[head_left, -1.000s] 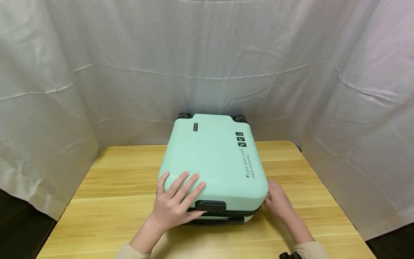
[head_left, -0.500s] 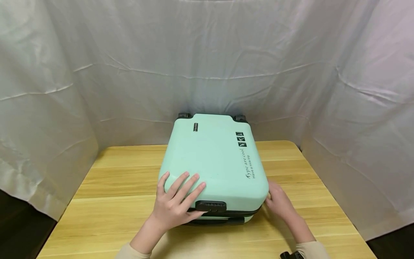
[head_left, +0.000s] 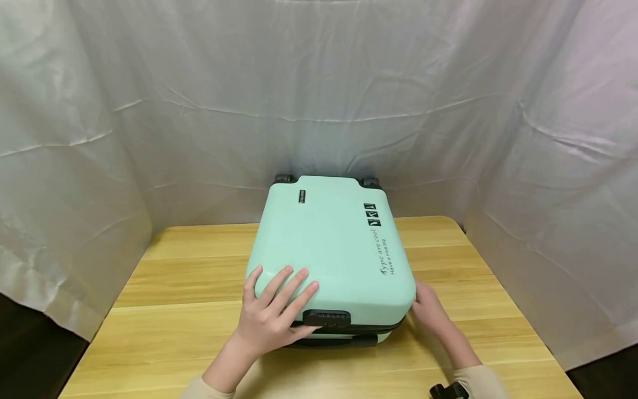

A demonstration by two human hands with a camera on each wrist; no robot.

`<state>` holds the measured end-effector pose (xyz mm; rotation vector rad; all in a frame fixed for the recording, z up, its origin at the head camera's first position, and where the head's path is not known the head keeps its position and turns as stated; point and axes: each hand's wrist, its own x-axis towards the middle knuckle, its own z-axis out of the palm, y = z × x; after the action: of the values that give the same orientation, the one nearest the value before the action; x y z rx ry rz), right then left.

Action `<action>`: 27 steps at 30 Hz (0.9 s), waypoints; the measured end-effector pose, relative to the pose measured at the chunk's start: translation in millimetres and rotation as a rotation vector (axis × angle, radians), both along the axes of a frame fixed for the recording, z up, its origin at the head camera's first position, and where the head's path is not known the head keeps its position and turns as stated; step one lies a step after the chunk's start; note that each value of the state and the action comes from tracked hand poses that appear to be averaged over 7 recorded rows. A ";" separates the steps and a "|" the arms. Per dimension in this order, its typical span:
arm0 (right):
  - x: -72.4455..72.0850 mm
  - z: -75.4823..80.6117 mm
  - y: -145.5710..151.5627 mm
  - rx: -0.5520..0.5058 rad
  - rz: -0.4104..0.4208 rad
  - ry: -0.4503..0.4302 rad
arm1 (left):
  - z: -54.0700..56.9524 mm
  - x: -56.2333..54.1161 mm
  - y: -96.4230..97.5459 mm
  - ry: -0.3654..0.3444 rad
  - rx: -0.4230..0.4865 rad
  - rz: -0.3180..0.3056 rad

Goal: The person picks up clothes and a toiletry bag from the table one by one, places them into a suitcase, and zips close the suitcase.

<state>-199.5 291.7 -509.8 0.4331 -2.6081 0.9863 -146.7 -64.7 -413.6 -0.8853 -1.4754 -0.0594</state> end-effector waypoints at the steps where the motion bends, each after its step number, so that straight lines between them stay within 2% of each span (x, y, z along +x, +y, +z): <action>1: 0.5 -0.8 -0.3 0.012 -0.004 -0.004 | -0.1 0.4 0.4 -0.001 0.001 0.001; 4: 1.6 -3.4 0.0 0.071 -0.011 0.027 | 0.2 1.5 0.9 -0.005 0.002 0.003; 10: 0.5 -0.8 9.0 0.287 0.024 0.319 | 4.4 1.2 -0.5 0.004 -0.012 0.006; 12: -0.4 2.7 13.6 0.342 0.042 0.377 | 6.0 0.4 -1.4 0.010 -0.018 0.008; 18: -2.0 7.8 20.2 0.417 0.073 0.417 | 5.4 -2.2 -7.8 0.044 -0.018 -0.010; 23: -4.0 9.2 19.0 0.424 0.088 0.444 | -0.2 -6.8 -14.5 0.091 0.009 -0.048; 27: -3.2 12.3 18.4 0.435 0.103 0.472 | -6.5 -9.0 -16.4 0.115 0.020 -0.049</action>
<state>-202.6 310.1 -497.5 0.8015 -2.3576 0.2773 -155.7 -81.1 -420.1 -0.8940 -1.3445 -0.0588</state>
